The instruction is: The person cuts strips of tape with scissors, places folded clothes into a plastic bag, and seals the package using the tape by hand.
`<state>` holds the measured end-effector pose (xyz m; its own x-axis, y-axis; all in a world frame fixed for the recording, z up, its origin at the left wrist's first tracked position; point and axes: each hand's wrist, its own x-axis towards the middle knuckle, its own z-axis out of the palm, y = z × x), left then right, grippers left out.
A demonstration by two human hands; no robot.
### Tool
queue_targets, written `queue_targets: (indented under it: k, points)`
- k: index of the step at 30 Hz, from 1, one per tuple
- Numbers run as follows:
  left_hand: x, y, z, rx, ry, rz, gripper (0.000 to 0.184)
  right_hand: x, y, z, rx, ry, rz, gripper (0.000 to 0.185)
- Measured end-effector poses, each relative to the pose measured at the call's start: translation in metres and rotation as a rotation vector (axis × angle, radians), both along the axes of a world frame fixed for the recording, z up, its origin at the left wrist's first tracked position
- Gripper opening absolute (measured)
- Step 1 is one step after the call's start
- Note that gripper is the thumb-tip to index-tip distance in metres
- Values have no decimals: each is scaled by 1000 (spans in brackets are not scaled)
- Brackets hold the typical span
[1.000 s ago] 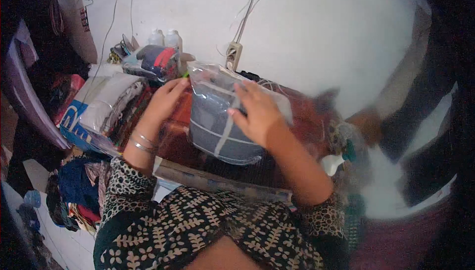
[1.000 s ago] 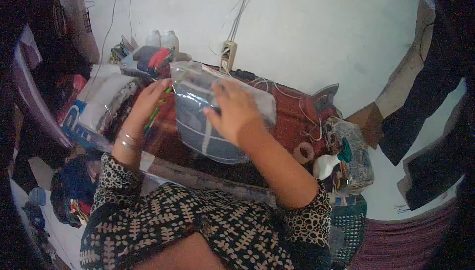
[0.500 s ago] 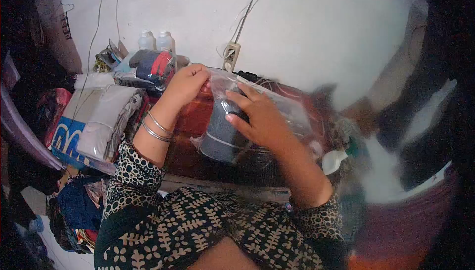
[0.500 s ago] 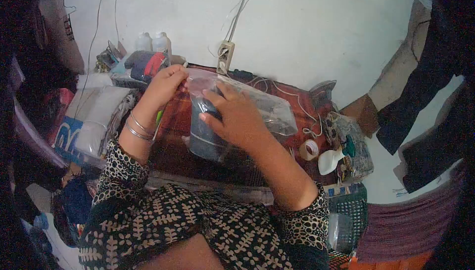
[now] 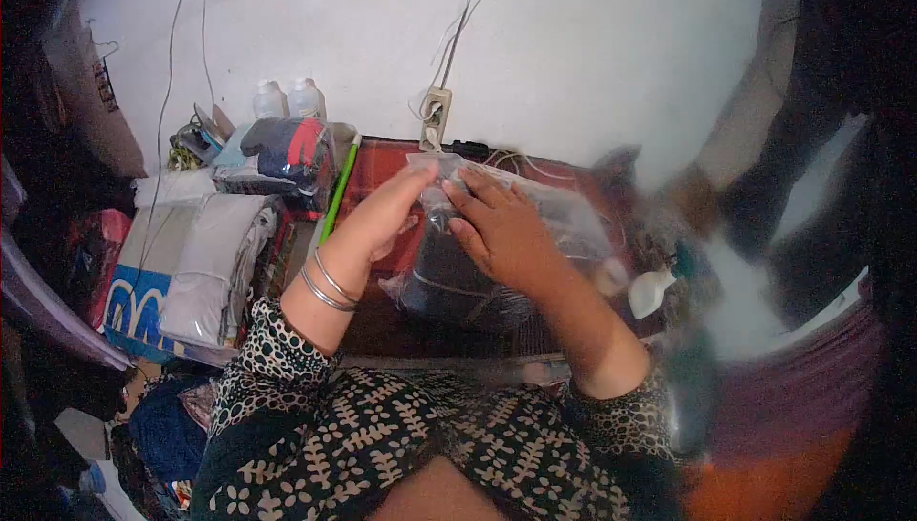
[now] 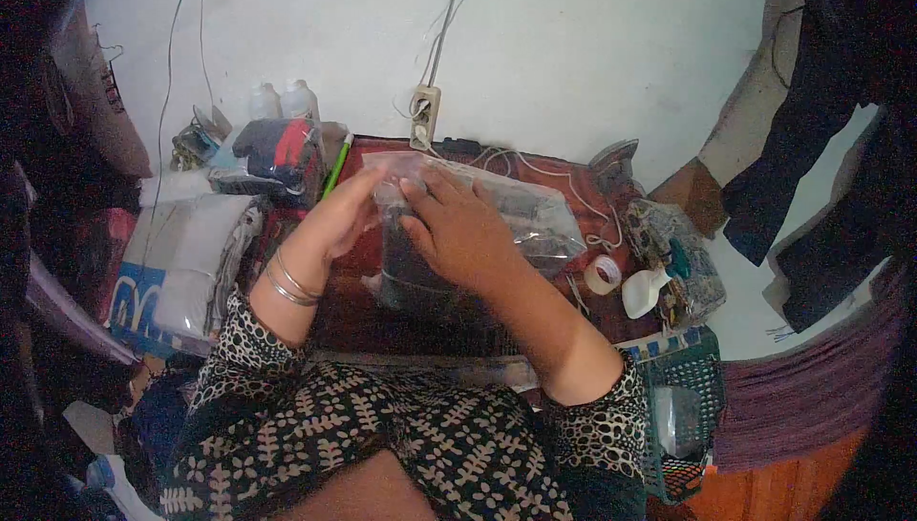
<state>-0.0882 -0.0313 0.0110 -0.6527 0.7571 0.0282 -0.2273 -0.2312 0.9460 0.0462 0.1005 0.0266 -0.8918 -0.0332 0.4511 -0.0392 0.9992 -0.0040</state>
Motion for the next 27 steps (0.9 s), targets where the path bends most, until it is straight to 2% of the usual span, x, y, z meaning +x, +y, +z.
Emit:
queue_targets:
  k: [2, 9, 13, 16, 18, 19, 20, 21, 22, 24, 27]
  points:
    - [9, 4, 9, 69, -5, -131, 37, 6, -2, 14, -2, -22, 8, 47]
    - [22, 13, 3, 291, -61, -40, 37, 15, -11, 15, 6, -19, 4, 48]
    - [27, 13, 11, 233, -130, 5, 40, 16, -14, 18, -10, -38, 1, 48]
    - [23, 14, 3, 243, -39, -30, 41, 14, -16, 10, 69, 5, -18, 51]
    - [22, 13, 4, 252, 186, -67, 40, 15, -24, 7, 107, 42, -52, 51]
    - [22, 14, 3, 252, 191, -71, 40, 16, -26, 6, 142, 73, -84, 50]
    - [20, 15, 1, 197, 364, -43, 40, 18, -26, 6, 141, 77, -88, 50]
    - [18, 16, -2, 141, 536, -15, 41, 19, -24, 6, -16, 124, -65, 49]
    - [19, 17, 5, 133, 517, -23, 41, 24, -23, 18, -180, 149, -46, 47]
    - [16, 21, -2, 160, 845, 48, 33, 39, -22, 13, -154, 172, -40, 43]
    - [12, 22, 0, 114, 714, -21, 39, 44, -32, 13, -127, 139, 9, 38]
